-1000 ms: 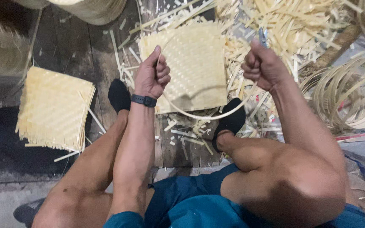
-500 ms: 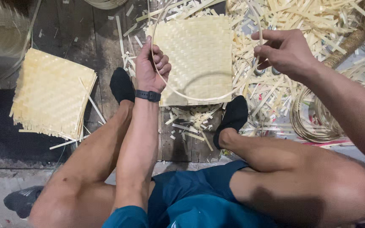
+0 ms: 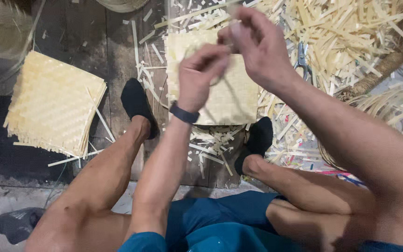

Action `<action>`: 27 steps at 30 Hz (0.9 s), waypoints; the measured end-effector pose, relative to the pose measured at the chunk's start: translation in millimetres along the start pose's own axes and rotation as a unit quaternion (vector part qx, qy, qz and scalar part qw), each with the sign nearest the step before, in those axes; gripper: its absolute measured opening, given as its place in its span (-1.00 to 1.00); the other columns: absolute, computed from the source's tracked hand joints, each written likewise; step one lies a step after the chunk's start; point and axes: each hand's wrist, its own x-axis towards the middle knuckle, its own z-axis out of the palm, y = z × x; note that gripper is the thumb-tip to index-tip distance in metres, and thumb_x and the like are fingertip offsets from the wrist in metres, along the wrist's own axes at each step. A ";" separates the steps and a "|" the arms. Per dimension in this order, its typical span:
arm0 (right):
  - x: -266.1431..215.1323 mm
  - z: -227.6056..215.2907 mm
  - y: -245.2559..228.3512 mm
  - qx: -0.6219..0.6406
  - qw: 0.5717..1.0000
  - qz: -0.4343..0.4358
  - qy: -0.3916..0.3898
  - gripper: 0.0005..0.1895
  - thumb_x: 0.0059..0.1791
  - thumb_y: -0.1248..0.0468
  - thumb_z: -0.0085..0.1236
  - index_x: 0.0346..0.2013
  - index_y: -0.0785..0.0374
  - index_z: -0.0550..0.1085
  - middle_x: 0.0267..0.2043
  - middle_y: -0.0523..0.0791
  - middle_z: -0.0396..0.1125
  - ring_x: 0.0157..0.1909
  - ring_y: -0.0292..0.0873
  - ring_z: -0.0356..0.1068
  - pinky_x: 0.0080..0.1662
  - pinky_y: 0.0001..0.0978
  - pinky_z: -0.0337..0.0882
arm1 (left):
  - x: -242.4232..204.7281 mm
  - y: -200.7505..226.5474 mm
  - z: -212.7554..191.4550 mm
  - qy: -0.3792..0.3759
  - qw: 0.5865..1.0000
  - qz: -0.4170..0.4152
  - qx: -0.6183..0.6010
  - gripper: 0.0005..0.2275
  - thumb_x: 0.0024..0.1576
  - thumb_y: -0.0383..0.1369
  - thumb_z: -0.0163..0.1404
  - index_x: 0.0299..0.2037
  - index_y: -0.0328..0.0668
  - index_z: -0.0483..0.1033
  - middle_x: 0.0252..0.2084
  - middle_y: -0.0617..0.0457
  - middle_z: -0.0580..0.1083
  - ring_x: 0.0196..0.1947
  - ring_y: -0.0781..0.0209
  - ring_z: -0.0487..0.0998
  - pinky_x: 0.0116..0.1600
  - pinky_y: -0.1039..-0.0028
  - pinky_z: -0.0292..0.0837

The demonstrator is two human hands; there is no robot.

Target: The person places a woven mat onto a circular wooden base, flips it, and uses scissors to trim the excess mat material around the edge. The person repeats this process for multiple bases, stacking the finished pieces.

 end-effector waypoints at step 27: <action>-90.9 -7.1 188.5 -0.296 0.896 0.246 0.219 -0.84 -0.11 0.32 0.33 -0.26 0.31 0.64 -0.36 0.02 0.52 -0.33 -0.10 0.54 -0.19 -0.29 0.50 | -13.3 -126.5 -158.2 0.141 0.800 -0.030 0.583 -0.83 -0.11 -0.34 0.29 -0.31 -0.11 0.75 -0.31 -0.14 0.57 -0.32 -0.07 0.62 -0.18 0.26 0.53</action>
